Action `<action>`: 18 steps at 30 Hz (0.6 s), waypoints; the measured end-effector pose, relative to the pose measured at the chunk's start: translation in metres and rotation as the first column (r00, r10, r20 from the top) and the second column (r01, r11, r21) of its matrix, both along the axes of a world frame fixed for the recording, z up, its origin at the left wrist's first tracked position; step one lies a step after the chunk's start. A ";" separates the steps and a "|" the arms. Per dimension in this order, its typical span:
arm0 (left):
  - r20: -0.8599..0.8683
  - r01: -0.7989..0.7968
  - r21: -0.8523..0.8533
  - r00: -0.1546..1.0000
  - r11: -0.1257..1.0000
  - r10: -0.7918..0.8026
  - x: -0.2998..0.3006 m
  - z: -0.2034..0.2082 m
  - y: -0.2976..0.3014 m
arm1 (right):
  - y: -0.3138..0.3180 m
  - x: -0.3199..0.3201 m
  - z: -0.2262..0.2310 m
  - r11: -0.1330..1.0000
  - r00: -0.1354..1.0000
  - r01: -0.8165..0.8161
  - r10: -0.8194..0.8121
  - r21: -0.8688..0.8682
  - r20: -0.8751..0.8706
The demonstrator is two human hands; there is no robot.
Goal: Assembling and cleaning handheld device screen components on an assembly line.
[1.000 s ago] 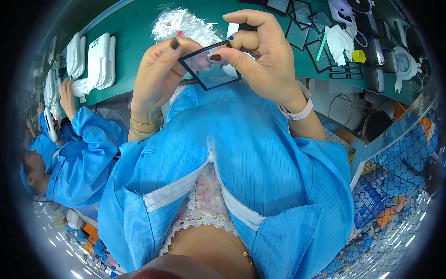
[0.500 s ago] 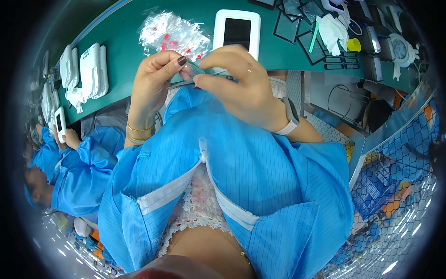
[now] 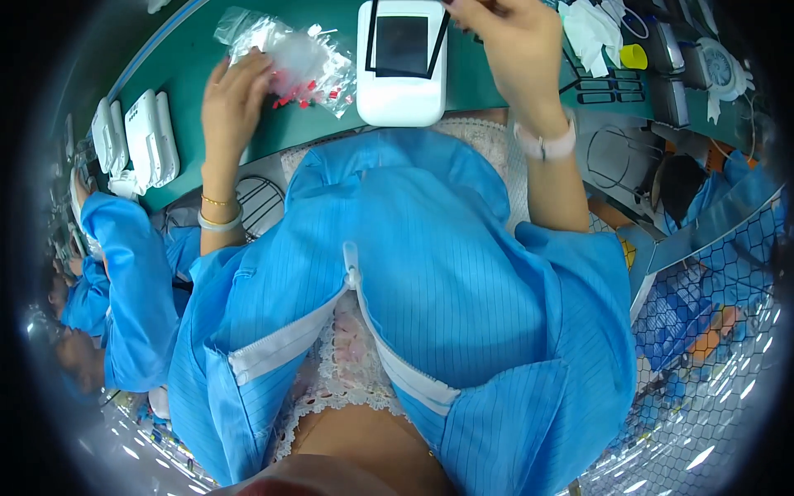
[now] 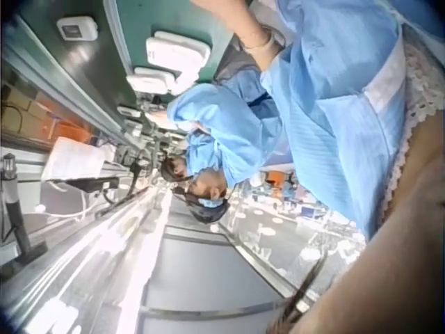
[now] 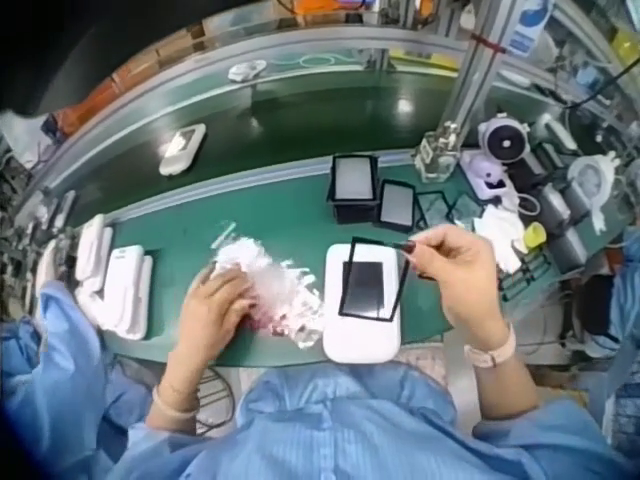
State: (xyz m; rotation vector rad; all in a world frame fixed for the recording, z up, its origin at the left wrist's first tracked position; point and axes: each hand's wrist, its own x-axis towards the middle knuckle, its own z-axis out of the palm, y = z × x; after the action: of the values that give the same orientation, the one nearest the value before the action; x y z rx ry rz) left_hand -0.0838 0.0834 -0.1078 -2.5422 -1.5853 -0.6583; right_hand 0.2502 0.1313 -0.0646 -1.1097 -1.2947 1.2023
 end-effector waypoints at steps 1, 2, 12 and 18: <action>0.079 -0.029 -0.060 0.996 0.998 0.034 0.009 0.000 -0.004 | 0.008 0.003 -0.013 0.998 1.000 -0.006 0.006 -0.069 -0.003; 0.059 -0.014 0.029 0.998 0.999 0.012 0.016 0.005 -0.007 | 0.015 0.002 -0.022 0.990 1.000 -0.025 0.023 -0.136 -0.016; 0.170 0.252 -0.111 0.958 0.961 -0.232 0.096 0.014 -0.035 | 0.028 -0.010 -0.037 0.952 0.986 -0.168 0.164 -0.255 -0.039; 0.141 0.216 -0.134 0.970 0.967 -0.197 0.099 0.006 -0.034 | 0.026 -0.010 -0.037 0.956 0.987 -0.163 0.158 -0.244 -0.040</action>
State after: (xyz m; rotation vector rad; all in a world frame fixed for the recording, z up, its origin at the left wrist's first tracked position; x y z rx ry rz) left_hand 0.0153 0.0497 -0.1019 -2.8581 -1.4678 -0.7621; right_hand 0.2403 0.1574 -0.1018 -1.1822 -1.2625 1.5251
